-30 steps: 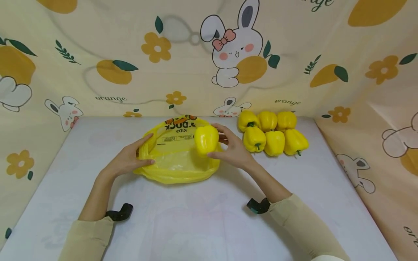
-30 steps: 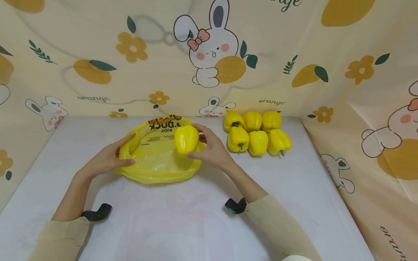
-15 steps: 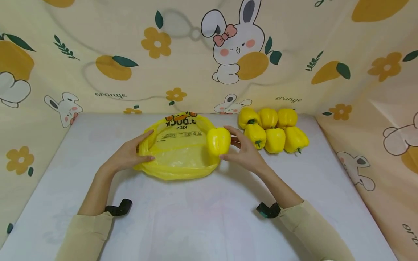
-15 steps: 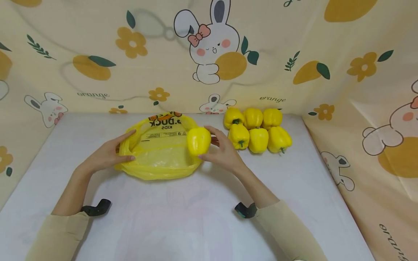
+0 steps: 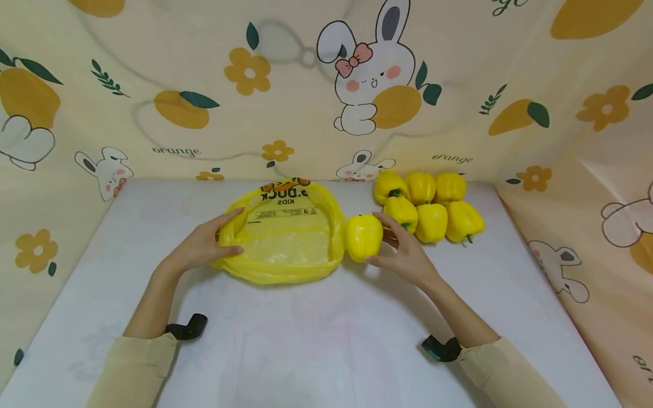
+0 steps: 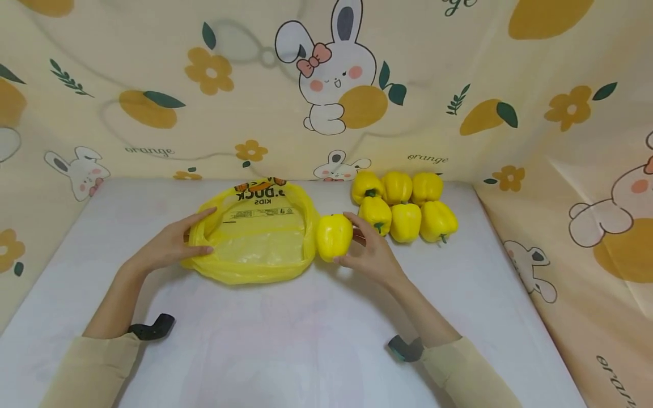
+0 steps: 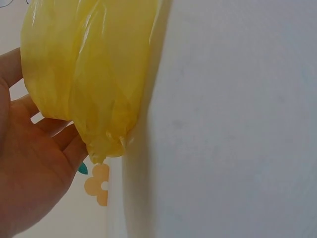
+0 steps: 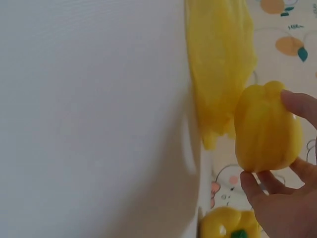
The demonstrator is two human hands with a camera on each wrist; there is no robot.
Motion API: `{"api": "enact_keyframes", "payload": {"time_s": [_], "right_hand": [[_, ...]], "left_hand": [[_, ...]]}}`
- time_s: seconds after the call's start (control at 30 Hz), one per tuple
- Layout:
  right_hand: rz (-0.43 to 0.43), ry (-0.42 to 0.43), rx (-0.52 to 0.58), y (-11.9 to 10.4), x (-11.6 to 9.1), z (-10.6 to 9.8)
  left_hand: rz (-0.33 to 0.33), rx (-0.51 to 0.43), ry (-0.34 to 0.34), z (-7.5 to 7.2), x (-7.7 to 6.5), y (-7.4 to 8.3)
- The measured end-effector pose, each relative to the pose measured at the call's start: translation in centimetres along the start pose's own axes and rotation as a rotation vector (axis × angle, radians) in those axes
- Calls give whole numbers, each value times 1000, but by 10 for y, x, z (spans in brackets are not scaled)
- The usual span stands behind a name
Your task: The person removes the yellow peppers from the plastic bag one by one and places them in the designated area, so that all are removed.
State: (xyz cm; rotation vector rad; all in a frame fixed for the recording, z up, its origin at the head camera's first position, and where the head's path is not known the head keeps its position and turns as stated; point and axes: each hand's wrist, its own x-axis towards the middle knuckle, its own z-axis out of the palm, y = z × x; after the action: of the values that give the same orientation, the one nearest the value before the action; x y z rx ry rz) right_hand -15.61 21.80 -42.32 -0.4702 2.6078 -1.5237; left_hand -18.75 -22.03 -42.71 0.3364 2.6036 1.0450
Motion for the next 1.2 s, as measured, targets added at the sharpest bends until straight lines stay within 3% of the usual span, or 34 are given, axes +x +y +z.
{"api": "enact_keyframes", "payload": {"time_s": [0.57,1.2], "right_hand": [[57,8,-74,15,-32,-30],[142,33,-143,32,-59,-52]], "left_hand": [[1,-8,-4,3,0,2],[51,-13,-4,6,1,4]]}}
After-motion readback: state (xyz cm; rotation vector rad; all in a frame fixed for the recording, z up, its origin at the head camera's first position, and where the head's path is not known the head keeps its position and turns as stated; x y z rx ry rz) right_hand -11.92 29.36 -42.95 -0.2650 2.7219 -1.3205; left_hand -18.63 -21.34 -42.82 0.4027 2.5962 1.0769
